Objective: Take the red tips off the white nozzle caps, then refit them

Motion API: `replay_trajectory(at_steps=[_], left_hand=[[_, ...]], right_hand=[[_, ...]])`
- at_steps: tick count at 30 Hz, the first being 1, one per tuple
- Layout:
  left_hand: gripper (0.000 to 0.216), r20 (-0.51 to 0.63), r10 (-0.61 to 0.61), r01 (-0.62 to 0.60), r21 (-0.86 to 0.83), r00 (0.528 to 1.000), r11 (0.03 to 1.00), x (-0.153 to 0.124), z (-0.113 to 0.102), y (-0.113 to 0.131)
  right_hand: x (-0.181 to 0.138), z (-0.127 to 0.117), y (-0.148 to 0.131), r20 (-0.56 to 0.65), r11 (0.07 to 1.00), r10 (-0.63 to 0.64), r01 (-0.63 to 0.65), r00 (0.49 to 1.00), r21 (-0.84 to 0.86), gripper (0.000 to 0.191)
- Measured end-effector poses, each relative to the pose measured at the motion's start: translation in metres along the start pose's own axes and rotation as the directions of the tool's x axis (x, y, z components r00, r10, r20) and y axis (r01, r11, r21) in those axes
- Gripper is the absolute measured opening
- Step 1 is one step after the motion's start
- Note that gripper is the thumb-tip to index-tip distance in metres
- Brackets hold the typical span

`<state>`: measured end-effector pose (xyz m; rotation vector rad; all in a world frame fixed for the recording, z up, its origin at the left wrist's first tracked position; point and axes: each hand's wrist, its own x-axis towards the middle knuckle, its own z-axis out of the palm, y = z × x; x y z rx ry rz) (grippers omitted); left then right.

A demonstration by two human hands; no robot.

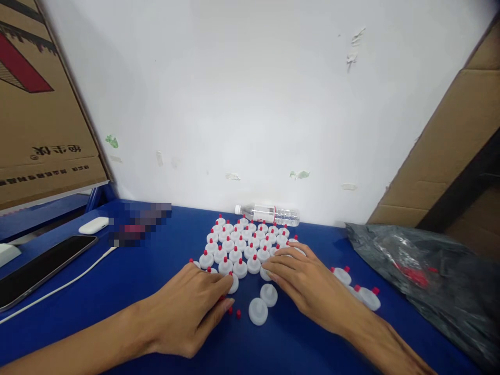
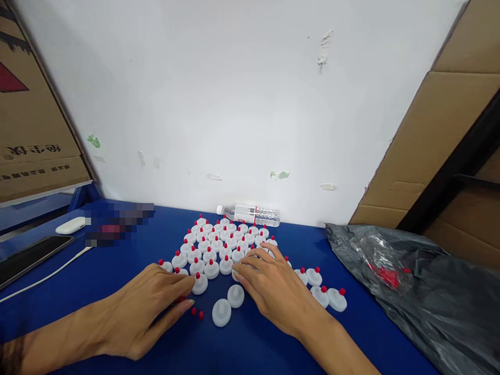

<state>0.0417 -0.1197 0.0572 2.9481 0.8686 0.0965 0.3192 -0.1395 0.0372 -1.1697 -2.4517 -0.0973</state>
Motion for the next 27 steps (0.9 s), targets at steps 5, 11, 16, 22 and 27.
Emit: replay_trajectory(at_steps=[5,11,16,22,27], left_hand=[[0.006,0.035,-0.033,0.033,0.0,0.999,0.999,0.0,-0.005,0.003],[0.006,0.106,-0.001,-0.003,0.036,0.994,0.999,0.002,-0.007,0.002],[0.011,0.165,0.076,-0.089,0.074,0.983,0.993,0.001,-0.003,-0.004],[0.012,0.123,0.102,-0.104,0.007,0.987,0.995,0.0,-0.004,-0.008],[0.019,0.152,0.097,-0.094,-0.024,0.984,0.995,0.0,-0.009,-0.005]], right_hand=[[0.0,-0.003,0.002,-0.015,1.0,-0.009,0.009,1.0,0.009,0.027],[-0.001,-0.006,0.007,-0.058,0.999,-0.001,-0.001,0.998,-0.044,0.021],[-0.002,-0.012,0.009,-0.097,0.997,0.002,-0.01,0.995,-0.077,0.02],[-0.003,-0.02,0.015,-0.131,0.986,0.004,-0.025,0.991,-0.164,0.02],[-0.004,-0.022,0.02,-0.135,0.978,0.013,-0.041,0.991,-0.205,0.022]])
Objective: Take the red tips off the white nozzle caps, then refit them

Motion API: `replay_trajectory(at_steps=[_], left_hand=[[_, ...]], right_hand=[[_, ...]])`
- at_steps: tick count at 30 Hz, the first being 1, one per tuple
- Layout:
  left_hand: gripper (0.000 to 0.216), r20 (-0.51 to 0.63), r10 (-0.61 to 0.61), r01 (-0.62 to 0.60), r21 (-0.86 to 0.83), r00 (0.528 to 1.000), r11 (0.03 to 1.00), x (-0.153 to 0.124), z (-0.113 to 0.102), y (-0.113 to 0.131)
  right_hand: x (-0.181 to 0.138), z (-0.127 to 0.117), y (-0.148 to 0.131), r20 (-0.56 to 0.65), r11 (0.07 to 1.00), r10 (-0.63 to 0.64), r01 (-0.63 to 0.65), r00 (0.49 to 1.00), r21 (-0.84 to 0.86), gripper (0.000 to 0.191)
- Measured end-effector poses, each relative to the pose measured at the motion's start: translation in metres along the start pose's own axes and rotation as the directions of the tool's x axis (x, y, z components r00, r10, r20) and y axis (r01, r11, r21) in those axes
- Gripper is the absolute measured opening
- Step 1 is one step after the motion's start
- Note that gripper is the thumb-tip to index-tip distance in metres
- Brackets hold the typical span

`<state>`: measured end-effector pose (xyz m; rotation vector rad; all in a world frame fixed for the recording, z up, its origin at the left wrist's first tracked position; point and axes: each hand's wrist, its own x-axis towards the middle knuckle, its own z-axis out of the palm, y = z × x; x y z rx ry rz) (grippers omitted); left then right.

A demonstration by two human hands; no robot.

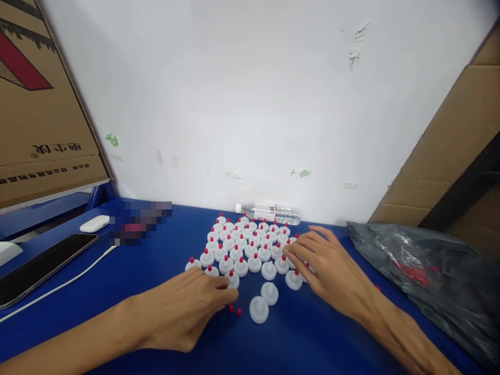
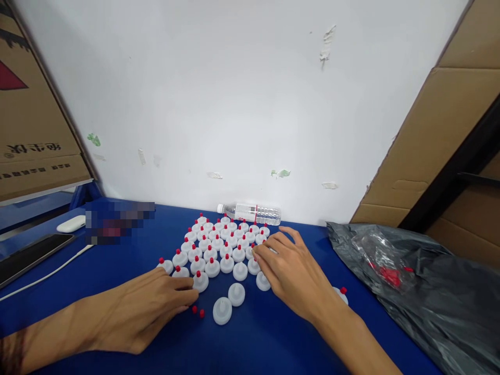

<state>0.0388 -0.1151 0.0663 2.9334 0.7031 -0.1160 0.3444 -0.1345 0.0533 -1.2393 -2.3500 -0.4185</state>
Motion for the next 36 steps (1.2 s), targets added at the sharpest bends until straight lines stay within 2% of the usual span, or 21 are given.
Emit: replay_trajectory(at_steps=[12,18,24,29,36], left_hand=[[0.021,-0.006,-0.029,0.029,-0.027,1.0,0.999,-0.002,-0.002,0.005],[0.022,0.002,-0.04,0.04,-0.026,0.999,0.999,-0.001,0.0,0.004],[0.017,0.001,-0.021,0.021,0.016,1.0,1.0,0.001,0.002,0.002],[0.014,0.013,-0.004,0.004,0.024,1.0,1.0,0.0,0.002,0.001],[0.015,-0.043,0.002,-0.001,0.023,0.999,1.0,0.0,0.005,0.001]], right_hand=[[0.0,-0.001,0.001,0.006,1.0,-0.009,0.009,1.0,0.02,0.023],[-0.001,-0.003,0.002,0.036,0.998,0.001,-0.003,0.999,0.062,0.021],[-0.001,-0.005,-0.001,0.085,0.998,0.015,-0.02,0.996,0.063,0.028],[-0.002,-0.002,-0.005,0.158,0.998,0.019,-0.027,0.987,0.048,0.016],[-0.003,0.003,-0.008,0.174,1.0,-0.003,0.0,0.985,0.014,0.007]])
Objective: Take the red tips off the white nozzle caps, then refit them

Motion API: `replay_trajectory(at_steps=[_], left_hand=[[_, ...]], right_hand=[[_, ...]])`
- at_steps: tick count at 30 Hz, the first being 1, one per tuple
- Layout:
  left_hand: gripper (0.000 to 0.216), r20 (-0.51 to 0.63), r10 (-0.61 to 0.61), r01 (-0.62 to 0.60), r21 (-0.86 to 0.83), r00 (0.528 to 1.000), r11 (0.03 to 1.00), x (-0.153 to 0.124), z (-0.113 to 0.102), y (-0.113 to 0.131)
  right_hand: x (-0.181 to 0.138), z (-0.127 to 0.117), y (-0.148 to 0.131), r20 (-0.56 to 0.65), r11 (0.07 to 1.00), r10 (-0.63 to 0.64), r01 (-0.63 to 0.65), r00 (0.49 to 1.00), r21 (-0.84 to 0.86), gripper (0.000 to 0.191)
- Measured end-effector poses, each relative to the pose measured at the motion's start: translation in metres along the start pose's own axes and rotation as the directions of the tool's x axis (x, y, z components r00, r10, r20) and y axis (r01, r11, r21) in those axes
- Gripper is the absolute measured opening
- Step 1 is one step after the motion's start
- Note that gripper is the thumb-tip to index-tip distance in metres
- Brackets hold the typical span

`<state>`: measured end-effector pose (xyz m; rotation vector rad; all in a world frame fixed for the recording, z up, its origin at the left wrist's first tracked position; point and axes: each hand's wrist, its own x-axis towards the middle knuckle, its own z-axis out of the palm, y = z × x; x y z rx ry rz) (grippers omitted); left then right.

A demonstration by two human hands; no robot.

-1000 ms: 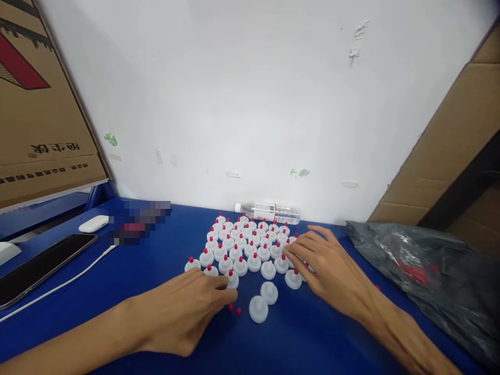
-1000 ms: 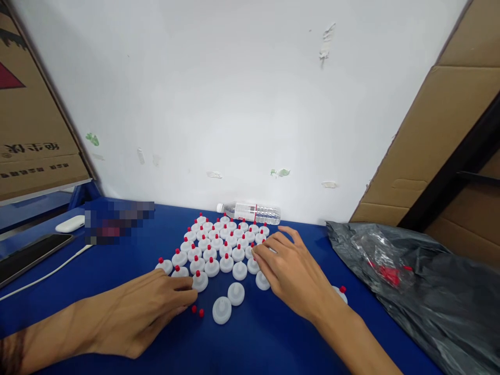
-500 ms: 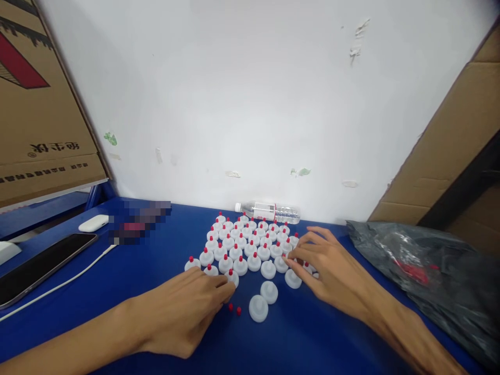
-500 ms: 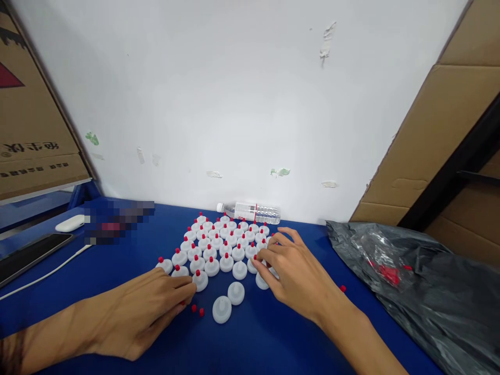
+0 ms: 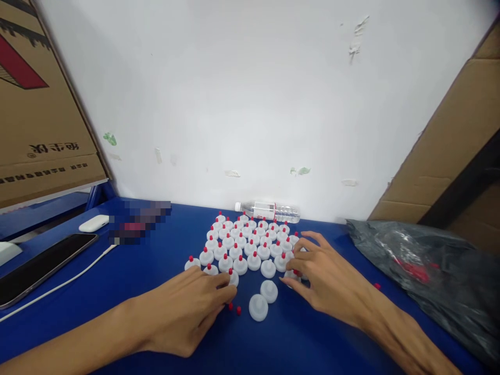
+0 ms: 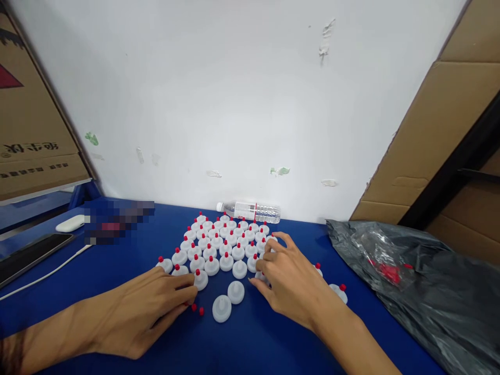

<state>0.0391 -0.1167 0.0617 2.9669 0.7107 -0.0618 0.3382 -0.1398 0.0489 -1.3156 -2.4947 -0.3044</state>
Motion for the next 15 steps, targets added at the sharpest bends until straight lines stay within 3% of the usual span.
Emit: replay_trajectory(at_steps=[15], left_hand=[[0.017,0.047,-0.004,0.003,0.023,0.999,1.0,0.0017,-0.0025,0.0]], right_hand=[[-0.0001,0.0003,0.0009,0.034,1.0,0.003,-0.002,0.999,-0.031,0.014]])
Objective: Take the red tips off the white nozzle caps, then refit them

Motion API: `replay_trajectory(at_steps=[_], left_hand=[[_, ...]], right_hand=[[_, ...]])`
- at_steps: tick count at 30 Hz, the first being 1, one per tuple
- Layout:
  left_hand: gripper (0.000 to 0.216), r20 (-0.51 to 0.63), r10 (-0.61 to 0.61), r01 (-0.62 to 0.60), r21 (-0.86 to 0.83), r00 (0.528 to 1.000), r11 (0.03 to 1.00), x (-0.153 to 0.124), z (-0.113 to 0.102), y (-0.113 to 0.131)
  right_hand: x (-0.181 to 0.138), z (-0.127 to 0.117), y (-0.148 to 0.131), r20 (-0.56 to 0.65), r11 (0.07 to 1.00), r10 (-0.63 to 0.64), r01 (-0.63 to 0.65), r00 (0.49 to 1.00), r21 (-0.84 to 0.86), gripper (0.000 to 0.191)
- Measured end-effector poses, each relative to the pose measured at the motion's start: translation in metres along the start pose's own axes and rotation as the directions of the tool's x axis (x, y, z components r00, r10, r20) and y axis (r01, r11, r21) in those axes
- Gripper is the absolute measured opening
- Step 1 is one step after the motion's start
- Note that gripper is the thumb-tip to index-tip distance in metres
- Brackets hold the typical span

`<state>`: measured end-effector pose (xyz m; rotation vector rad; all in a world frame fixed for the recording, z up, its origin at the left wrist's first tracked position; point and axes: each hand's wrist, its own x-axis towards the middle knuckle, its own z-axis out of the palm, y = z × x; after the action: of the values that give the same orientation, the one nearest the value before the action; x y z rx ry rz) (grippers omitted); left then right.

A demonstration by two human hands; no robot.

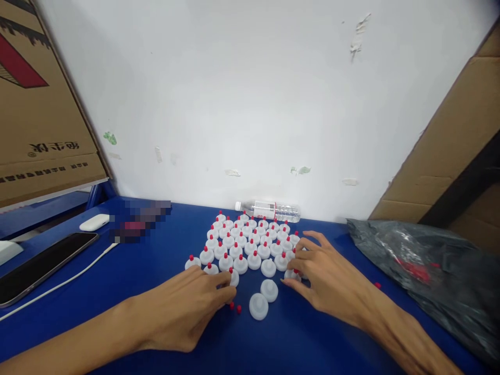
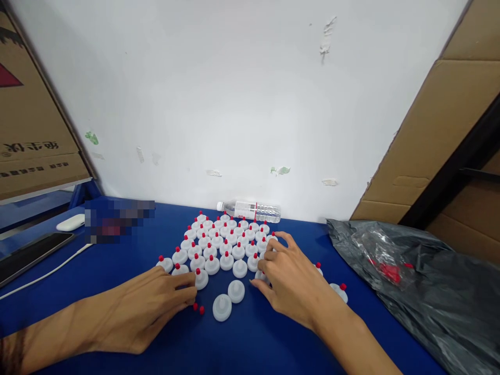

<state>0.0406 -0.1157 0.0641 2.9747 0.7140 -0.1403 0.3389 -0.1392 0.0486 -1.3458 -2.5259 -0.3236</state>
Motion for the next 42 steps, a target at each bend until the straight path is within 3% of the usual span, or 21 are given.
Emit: replay_trajectory(at_steps=[19,31,36,42], left_hand=[[0.012,-0.034,-0.041,0.039,-0.066,0.999,0.997,-0.002,0.002,0.002],[0.013,-0.031,-0.086,0.084,-0.054,0.996,0.995,-0.001,-0.003,0.009],[0.017,-0.161,-0.074,0.062,-0.079,0.984,0.995,-0.004,0.002,0.007],[0.015,-0.43,-0.045,0.005,-0.093,0.902,0.996,-0.005,0.013,0.002]], right_hand=[[-0.002,0.001,0.0,0.041,0.993,0.07,-0.066,0.997,-0.099,0.024],[0.001,-0.007,-0.003,-0.142,0.998,0.031,-0.038,0.989,-0.048,0.014],[0.003,-0.005,-0.013,-0.233,0.998,-0.04,0.048,0.972,0.028,0.02],[0.005,-0.004,-0.036,-0.31,0.975,-0.214,0.222,0.926,-0.01,0.023]])
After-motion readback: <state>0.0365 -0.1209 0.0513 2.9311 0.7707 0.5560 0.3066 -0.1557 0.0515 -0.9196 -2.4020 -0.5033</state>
